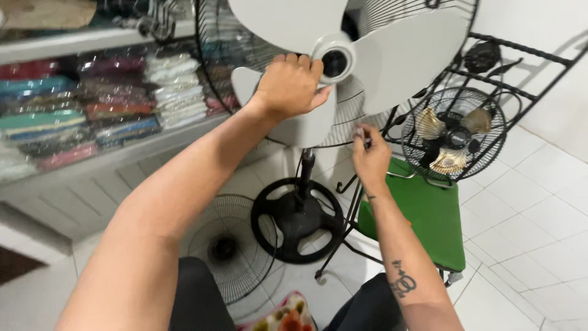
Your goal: The person reassembles a standing electric fan by hand. They attach the fan blades to the motor shaft, secure the central hub, and then fit the front wire cage over the blades, aligning it with the stand.
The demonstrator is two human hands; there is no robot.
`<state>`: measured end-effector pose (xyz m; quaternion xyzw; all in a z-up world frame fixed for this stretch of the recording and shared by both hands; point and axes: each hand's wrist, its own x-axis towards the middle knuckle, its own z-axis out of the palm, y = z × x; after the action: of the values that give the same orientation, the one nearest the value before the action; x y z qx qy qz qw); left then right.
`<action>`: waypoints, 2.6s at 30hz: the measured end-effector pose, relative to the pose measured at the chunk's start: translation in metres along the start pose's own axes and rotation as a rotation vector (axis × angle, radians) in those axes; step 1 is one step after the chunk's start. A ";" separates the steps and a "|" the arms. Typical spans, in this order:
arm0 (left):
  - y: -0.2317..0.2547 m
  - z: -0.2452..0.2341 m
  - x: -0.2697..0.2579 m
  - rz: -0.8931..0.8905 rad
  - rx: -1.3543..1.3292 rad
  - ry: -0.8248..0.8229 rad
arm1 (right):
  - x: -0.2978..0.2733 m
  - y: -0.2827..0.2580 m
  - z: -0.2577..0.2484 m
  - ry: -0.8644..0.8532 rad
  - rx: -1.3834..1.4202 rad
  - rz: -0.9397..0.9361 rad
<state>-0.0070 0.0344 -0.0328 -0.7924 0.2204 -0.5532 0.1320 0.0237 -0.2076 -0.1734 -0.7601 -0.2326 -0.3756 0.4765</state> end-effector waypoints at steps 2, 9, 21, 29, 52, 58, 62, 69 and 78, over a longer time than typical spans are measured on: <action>0.007 -0.012 -0.033 -0.099 -0.073 0.070 | -0.017 0.002 0.000 -0.084 -0.043 0.207; 0.040 -0.038 -0.183 -0.609 -0.135 -0.186 | -0.119 0.005 0.045 -0.429 -0.128 0.156; 0.156 -0.043 -0.431 -0.991 -0.407 -0.903 | -0.270 0.077 0.151 -0.916 -0.152 0.450; 0.226 -0.046 -0.527 -1.058 -0.527 -1.308 | -0.359 0.152 0.205 -1.141 -0.264 0.506; 0.324 -0.033 -0.638 -0.784 -0.627 -1.552 | -0.448 0.192 0.203 -1.182 -0.087 1.526; 0.279 -0.051 -0.607 -0.827 -0.542 -1.025 | -0.413 0.186 0.219 -0.942 0.113 1.414; 0.221 -0.050 -0.555 -0.882 -0.495 -0.725 | -0.378 0.175 0.226 -0.876 0.264 1.325; 0.102 -0.082 -0.443 -1.180 -0.255 -0.449 | -0.317 0.144 0.213 -0.771 0.383 1.168; 0.053 -0.187 -0.363 -1.352 -0.454 -0.371 | -0.243 0.121 0.169 -0.604 0.345 0.941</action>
<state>-0.2981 0.1745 -0.2884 -0.8436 -0.2333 -0.3115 -0.3701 0.0209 -0.1075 -0.4776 -0.7664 -0.0532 0.1532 0.6215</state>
